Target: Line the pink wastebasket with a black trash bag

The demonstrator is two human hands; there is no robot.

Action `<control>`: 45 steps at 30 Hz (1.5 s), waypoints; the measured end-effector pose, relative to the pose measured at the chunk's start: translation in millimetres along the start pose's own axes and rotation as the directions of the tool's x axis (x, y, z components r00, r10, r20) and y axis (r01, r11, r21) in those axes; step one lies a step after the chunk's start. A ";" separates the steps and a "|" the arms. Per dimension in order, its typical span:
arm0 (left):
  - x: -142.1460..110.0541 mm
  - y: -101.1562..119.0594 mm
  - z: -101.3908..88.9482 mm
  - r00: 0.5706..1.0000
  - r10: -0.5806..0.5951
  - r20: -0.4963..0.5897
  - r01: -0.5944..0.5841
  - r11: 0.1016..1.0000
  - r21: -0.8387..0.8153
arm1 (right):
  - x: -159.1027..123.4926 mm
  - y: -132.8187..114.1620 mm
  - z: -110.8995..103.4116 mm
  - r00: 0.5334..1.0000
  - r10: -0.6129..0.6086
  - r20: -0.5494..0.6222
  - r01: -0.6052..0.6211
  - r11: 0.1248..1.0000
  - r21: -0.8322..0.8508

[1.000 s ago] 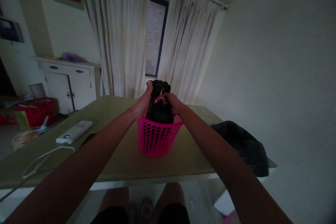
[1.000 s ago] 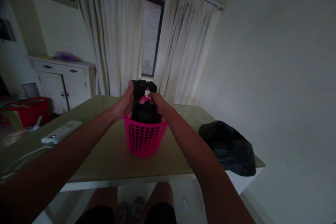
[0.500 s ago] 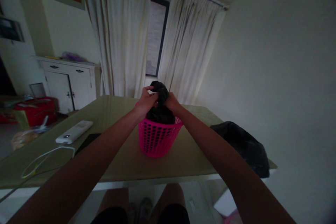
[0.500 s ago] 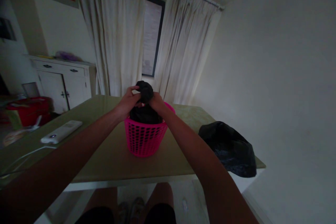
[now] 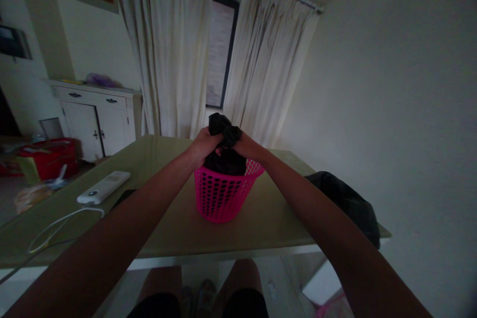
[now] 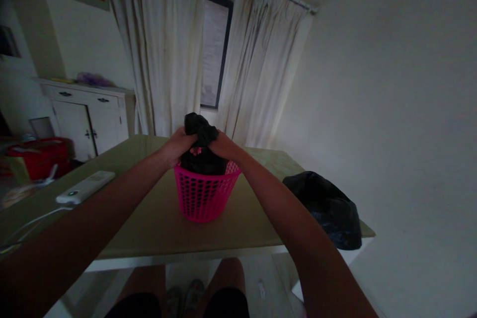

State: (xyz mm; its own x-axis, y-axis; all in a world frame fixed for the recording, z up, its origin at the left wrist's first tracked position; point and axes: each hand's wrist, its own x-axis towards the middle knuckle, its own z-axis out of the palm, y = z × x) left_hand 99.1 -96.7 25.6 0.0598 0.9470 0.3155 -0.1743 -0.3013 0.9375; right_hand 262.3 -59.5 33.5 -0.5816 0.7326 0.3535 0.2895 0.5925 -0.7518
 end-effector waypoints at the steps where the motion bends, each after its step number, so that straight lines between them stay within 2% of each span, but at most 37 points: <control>1: 0.9 -0.5 -0.5 0.999 0.019 -0.047 -0.019 1.000 -0.003 | -3.2 -5.1 0.6 0.999 -0.009 0.047 0.005 0.997 0.081; 3: 2.2 -1.8 -1.4 0.991 0.063 -0.114 -0.064 0.998 0.000 | -9.4 -14.0 2.1 0.993 -0.033 0.111 0.004 0.969 0.247; 5: 2.5 -3.7 -1.8 0.989 0.100 -0.113 -0.098 0.995 0.024 | -13.8 -18.2 3.9 0.995 -0.013 0.097 -0.022 0.938 0.345; 8: 3.2 -6.9 -1.5 0.993 0.106 -0.061 -0.102 0.993 0.062 | -14.4 -13.8 6.5 0.997 0.069 -0.042 -0.050 0.938 0.343; 11: 6.9 -11.5 -2.7 0.998 0.066 -0.003 -0.066 0.992 0.108 | -8.8 -3.7 8.8 0.980 0.114 -0.166 -0.052 0.940 0.338; 12: 8.5 -13.3 -4.0 0.996 0.084 0.020 -0.086 0.986 0.142 | -6.2 -0.9 9.8 0.970 0.137 -0.202 -0.058 0.933 0.356; 14: 10.7 -16.3 -8.0 0.978 0.202 0.044 -0.207 0.945 0.253 | -0.7 2.8 11.9 0.928 0.232 -0.292 -0.102 0.911 0.399; 16: 10.2 -18.0 -13.3 0.938 0.340 0.074 -0.340 0.852 0.398 | 4.0 5.0 13.5 0.849 0.346 -0.399 -0.180 0.900 0.396; 18: 7.5 -18.2 -18.9 0.915 0.371 0.156 -0.395 0.753 0.526 | 6.9 7.2 13.5 0.791 0.373 -0.485 -0.239 0.918 0.316; 19: 6.1 -18.1 -21.5 0.910 0.355 0.215 -0.412 0.713 0.568 | 7.5 8.4 12.8 0.794 0.344 -0.501 -0.244 0.935 0.256; 21: 4.5 -18.3 -26.1 0.881 0.349 0.320 -0.474 0.634 0.611 | 6.7 10.7 10.6 0.838 0.280 -0.469 -0.232 0.960 0.158; 23: 5.6 -20.1 -30.0 0.833 0.410 0.371 -0.551 0.559 0.619 | 3.7 11.1 8.4 0.885 0.280 -0.371 -0.243 0.959 0.145; 25: 8.2 -22.8 -33.1 0.797 0.476 0.373 -0.595 0.507 0.624 | -1.2 8.0 6.9 0.897 0.346 -0.274 -0.287 0.929 0.234; 27: 10.3 -25.2 -35.1 0.787 0.512 0.346 -0.599 0.496 0.628 | -7.5 2.2 5.8 0.909 0.391 -0.143 -0.311 0.866 0.392; 30: 10.1 -25.4 -35.2 0.806 0.517 0.290 -0.572 0.550 0.608 | -17.3 -4.9 4.0 0.941 0.331 0.074 -0.323 0.807 0.494; 32: 9.2 -23.7 -33.0 0.849 0.460 0.260 -0.518 0.628 0.581 | -21.3 -4.6 2.7 0.949 0.294 0.117 -0.315 0.857 0.408; 34: 9.2 -21.9 -29.3 0.892 0.405 0.202 -0.444 0.700 0.559 | -22.4 -0.5 2.1 0.965 0.260 0.039 -0.263 0.950 0.171; 36: 10.7 -20.3 -25.2 0.924 0.373 0.086 -0.362 0.781 0.508 | -22.3 4.2 3.0 0.982 0.113 -0.151 -0.137 0.977 -0.162; 38: 12.4 -18.8 -21.8 0.964 0.266 -0.010 -0.244 0.900 0.361 | -23.7 5.9 5.4 0.953 -0.138 -0.270 0.007 0.901 -0.434; 40: 13.1 -16.8 -19.8 0.997 0.077 -0.013 -0.074 0.986 0.149 | -27.6 3.4 8.3 0.906 -0.340 -0.251 0.147 0.810 -0.568; 42: 12.1 -14.0 -19.1 0.996 -0.079 0.047 0.080 0.997 -0.015 | -32.3 -1.7 10.3 0.880 -0.452 -0.149 0.262 0.722 -0.641; 45: 8.9 -9.7 -19.0 0.984 -0.153 0.092 0.163 0.979 -0.120 | -36.6 -7.4 8.7 0.860 -0.508 -0.042 0.327 0.613 -0.720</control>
State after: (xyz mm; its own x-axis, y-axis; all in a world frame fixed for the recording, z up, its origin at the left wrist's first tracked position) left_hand 82.7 -83.3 16.5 0.1760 0.9677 0.1807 -0.2786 -0.1271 0.9520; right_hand 274.8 -93.7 21.3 -0.6152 0.3434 0.7096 0.5345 0.8433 0.0553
